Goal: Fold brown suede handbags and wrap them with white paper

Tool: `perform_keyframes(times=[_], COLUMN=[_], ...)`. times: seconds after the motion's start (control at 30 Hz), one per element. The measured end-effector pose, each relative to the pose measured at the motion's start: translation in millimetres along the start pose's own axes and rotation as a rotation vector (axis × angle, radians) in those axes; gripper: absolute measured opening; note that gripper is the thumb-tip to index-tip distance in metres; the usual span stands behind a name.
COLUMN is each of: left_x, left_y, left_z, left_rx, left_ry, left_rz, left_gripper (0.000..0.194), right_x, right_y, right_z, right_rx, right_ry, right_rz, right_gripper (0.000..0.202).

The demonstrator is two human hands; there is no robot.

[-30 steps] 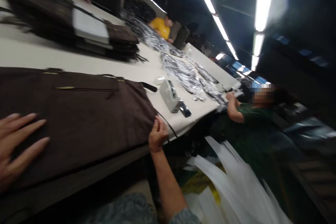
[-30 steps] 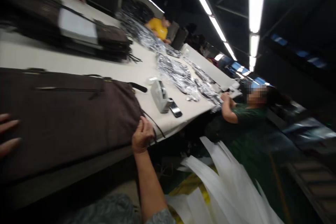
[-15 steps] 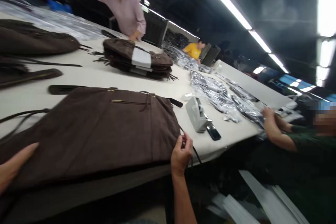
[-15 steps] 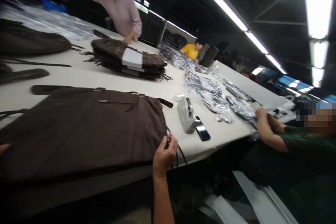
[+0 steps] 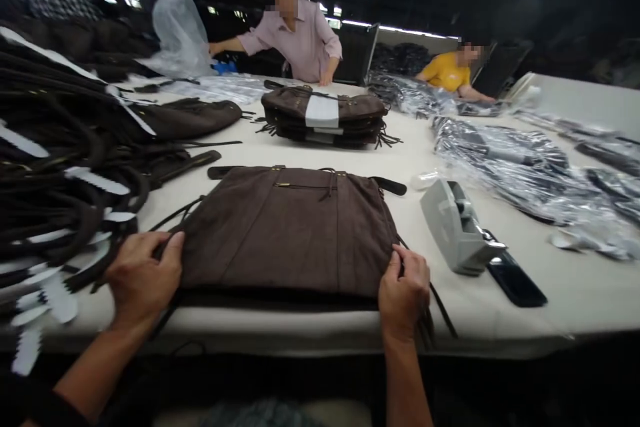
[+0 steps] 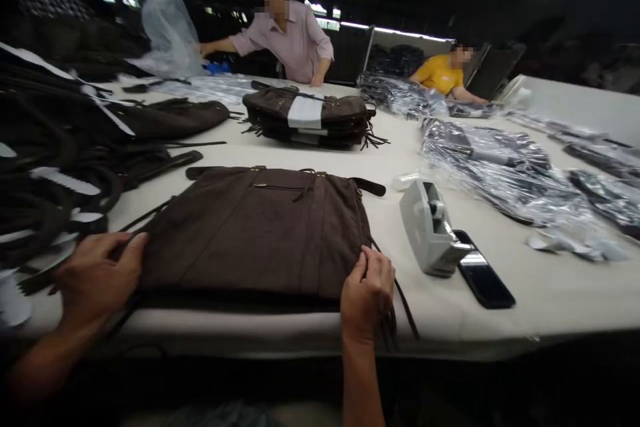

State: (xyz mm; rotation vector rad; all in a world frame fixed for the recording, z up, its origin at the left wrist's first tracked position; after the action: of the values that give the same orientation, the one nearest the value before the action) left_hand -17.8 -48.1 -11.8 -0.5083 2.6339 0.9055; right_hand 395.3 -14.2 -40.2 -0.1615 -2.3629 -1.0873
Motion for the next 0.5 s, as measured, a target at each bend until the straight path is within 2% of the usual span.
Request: perform_keyframes(times=[0.17, 0.37, 0.43, 0.5], left_x=[-23.3, -24.4, -16.1, -1.5], left_y=[2.8, -1.9, -0.1, 1.5], left_z=[-10.2, -34.6, -36.5, -32.8], left_rx=[-0.022, 0.023, 0.023, 0.05], left_ry=[0.08, 0.185, 0.123, -0.033], left_rz=[0.043, 0.036, -0.065, -0.25], left_gripper=[0.049, 0.054, 0.053, 0.053], right_x=[-2.5, -3.2, -3.7, -4.3], right_y=[-1.4, -2.4, -2.5, -2.4], right_z=[-5.4, -4.3, -4.5, -4.7], right_rx=[-0.025, -0.027, -0.035, -0.042], right_ry=[0.009, 0.013, 0.014, 0.015], right_rz=[-0.032, -0.041, -0.039, -0.04], right_gripper=[0.028, 0.029, 0.029, 0.03])
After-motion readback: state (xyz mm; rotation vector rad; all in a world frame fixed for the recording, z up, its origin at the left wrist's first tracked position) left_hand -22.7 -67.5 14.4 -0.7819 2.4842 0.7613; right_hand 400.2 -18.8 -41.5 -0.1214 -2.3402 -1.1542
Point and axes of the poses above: each hand's wrist, its own y-axis towards the middle knuckle, its own z-axis out of the palm, x = y × z, the point moved 4 cm from there along y, towards the middle knuckle, and after that the axes turned 4 degrees about -z, right-handed, at the moved point
